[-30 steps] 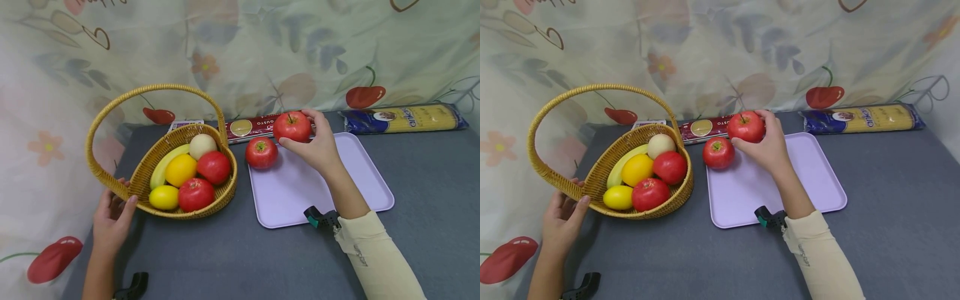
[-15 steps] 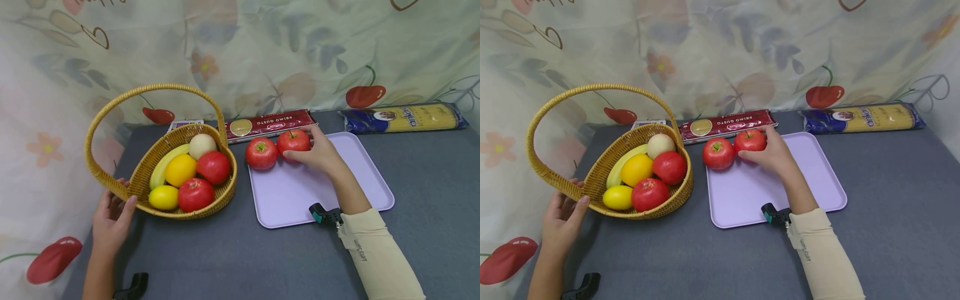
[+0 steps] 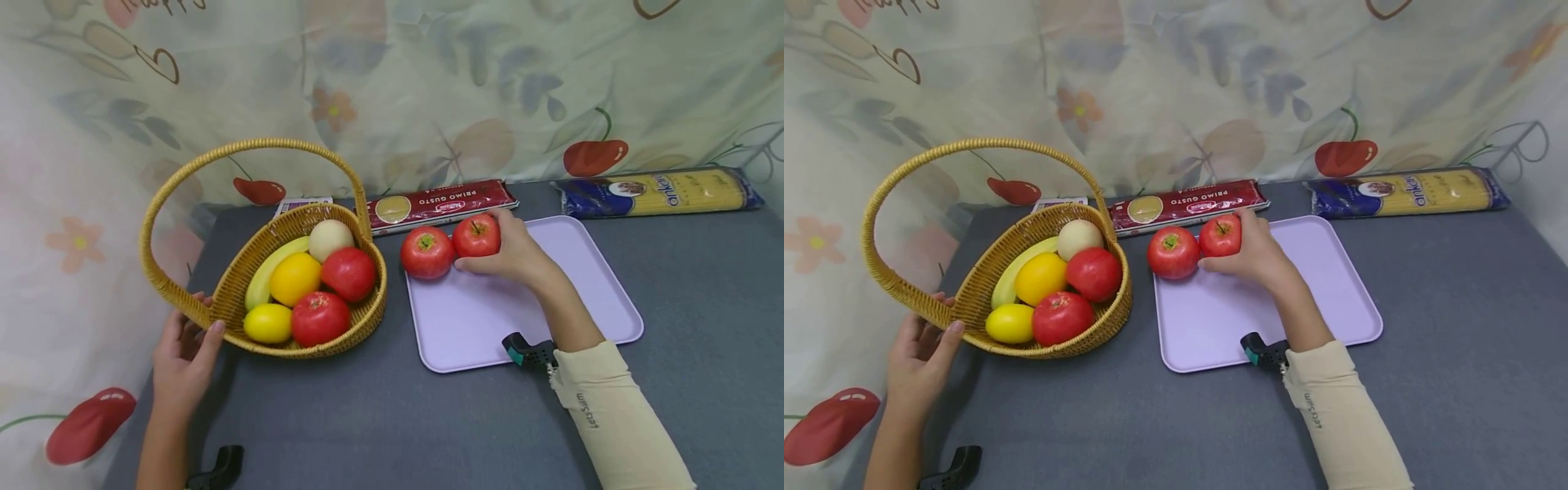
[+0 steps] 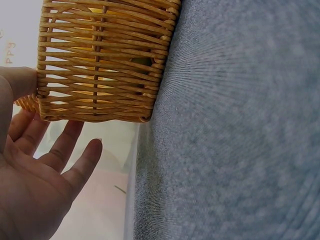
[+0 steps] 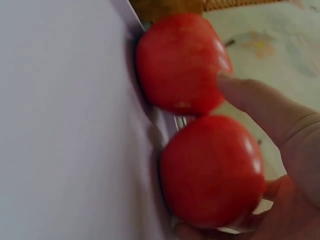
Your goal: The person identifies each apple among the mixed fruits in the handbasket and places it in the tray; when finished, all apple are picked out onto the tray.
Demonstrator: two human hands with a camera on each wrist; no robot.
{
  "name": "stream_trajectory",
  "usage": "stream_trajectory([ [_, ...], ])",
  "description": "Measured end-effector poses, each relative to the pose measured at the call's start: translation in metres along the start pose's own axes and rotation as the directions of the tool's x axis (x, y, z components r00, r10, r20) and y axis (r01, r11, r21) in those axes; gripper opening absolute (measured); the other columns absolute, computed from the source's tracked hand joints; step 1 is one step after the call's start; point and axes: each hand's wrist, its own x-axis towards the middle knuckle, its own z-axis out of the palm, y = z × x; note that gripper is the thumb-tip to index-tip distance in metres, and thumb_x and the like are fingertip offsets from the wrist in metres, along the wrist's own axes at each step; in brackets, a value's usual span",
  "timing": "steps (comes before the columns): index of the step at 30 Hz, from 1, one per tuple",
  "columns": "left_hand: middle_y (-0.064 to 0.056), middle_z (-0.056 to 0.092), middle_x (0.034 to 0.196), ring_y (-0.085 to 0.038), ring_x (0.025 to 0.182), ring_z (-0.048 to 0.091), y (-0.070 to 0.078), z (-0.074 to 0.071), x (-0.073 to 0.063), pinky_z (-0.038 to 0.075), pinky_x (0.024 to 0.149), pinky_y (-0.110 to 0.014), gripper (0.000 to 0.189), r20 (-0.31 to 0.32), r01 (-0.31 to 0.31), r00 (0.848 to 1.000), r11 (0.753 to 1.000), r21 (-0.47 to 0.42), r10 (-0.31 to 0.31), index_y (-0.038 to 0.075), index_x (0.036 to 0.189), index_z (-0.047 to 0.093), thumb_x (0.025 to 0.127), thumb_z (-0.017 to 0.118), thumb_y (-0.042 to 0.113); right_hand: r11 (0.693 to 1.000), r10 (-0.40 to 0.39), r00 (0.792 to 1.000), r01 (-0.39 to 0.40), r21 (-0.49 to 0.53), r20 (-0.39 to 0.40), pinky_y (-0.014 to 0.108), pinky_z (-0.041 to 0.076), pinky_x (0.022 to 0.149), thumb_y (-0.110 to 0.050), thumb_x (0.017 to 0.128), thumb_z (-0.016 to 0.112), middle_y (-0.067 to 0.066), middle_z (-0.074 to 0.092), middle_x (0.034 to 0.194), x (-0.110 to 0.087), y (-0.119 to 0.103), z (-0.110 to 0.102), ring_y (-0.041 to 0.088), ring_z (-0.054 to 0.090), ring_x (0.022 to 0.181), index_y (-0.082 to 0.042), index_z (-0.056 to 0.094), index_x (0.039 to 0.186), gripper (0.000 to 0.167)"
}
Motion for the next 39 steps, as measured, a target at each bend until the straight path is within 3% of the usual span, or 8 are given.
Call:
stream_trajectory([
  [5,-0.010,0.058,0.134,-0.013,0.115,0.059,0.001,0.000,-0.001,0.047,0.093,-0.015,0.055,0.001,0.010,1.000,1.000,-0.013,-0.010,0.005,0.144,0.049,0.093,0.062,-0.008,0.992,0.029,0.999,-0.032,-0.124,-0.024,0.064,0.045,0.098,-0.041,0.072,0.088,0.025,0.014,0.156,-0.002,-0.012,0.015,0.047,0.029,0.136,-0.007,0.012,0.159,0.120],
  [10,-0.010,0.058,0.134,-0.014,0.115,0.059,0.001,0.001,-0.001,0.047,0.093,-0.015,0.054,0.003,0.004,1.000,1.000,-0.021,-0.004,0.005,0.144,0.049,0.093,0.062,-0.009,0.984,0.039,0.996,-0.053,-0.169,-0.085,0.065,0.045,0.097,-0.042,0.075,0.085,0.024,0.016,0.156,-0.002,-0.014,0.021,0.047,0.028,0.137,-0.010,0.015,0.160,0.114],
  [17,-0.010,0.057,0.134,-0.013,0.117,0.058,-0.001,0.001,-0.002,0.047,0.094,-0.015,0.054,0.011,0.010,1.000,1.000,-0.010,-0.010,0.004,0.145,0.048,0.094,0.062,-0.007,0.985,0.039,0.996,-0.052,-0.165,-0.081,0.065,0.046,0.095,-0.040,0.077,0.084,0.024,0.017,0.156,-0.003,-0.013,0.021,0.046,0.026,0.138,-0.011,0.016,0.160,0.111],
  [22,-0.011,0.058,0.133,-0.014,0.116,0.059,-0.002,0.002,-0.003,0.047,0.093,-0.015,0.054,0.007,-0.005,1.000,0.999,-0.040,0.005,0.000,0.144,0.047,0.093,0.061,-0.011,0.984,-0.006,0.997,-0.008,-0.179,-0.078,0.067,0.042,0.099,-0.036,0.079,0.083,0.024,0.013,0.159,-0.006,-0.016,0.021,0.045,0.020,0.143,-0.008,0.020,0.159,0.105],
  [26,-0.011,0.058,0.133,-0.015,0.116,0.059,-0.002,0.002,-0.001,0.047,0.093,-0.015,0.055,0.002,-0.007,1.000,0.999,-0.051,0.007,0.002,0.144,0.049,0.092,0.061,-0.012,0.970,-0.108,0.987,0.077,-0.232,-0.123,0.068,0.037,0.104,-0.030,0.080,0.082,0.025,0.020,0.158,-0.009,-0.024,0.022,0.044,0.018,0.145,-0.004,0.033,0.153,0.091],
  [29,-0.011,0.058,0.132,-0.016,0.116,0.059,-0.001,0.002,0.002,0.047,0.094,-0.016,0.054,-0.003,-0.006,1.000,0.998,-0.057,0.006,0.003,0.144,0.050,0.092,0.061,-0.012,0.943,-0.220,0.963,0.168,-0.287,-0.157,0.065,0.036,0.106,-0.026,0.082,0.081,0.023,0.033,0.152,-0.014,-0.039,0.025,0.040,0.025,0.143,-0.004,0.044,0.147,0.078],
  [33,-0.010,0.059,0.133,-0.016,0.115,0.059,0.000,0.002,0.002,0.047,0.094,-0.015,0.054,-0.003,-0.003,1.000,0.998,-0.060,0.003,0.004,0.144,0.050,0.093,0.061,-0.011,0.885,-0.389,0.913,0.331,-0.328,-0.127,0.058,0.039,0.108,-0.022,0.085,0.078,0.018,0.048,0.143,-0.022,-0.064,0.035,0.034,0.041,0.134,-0.005,0.054,0.140,0.062],
  [39,-0.011,0.058,0.133,-0.016,0.115,0.059,-0.001,0.001,-0.001,0.047,0.094,-0.015,0.054,-0.005,0.002,1.000,0.997,-0.073,-0.002,0.002,0.143,0.050,0.092,0.060,-0.012,0.730,-0.592,0.805,0.559,-0.392,0.043,0.044,0.047,0.102,-0.020,0.089,0.075,0.011,0.058,0.133,-0.027,-0.101,0.066,0.027,0.054,0.122,-0.008,0.061,0.135,0.050],
])
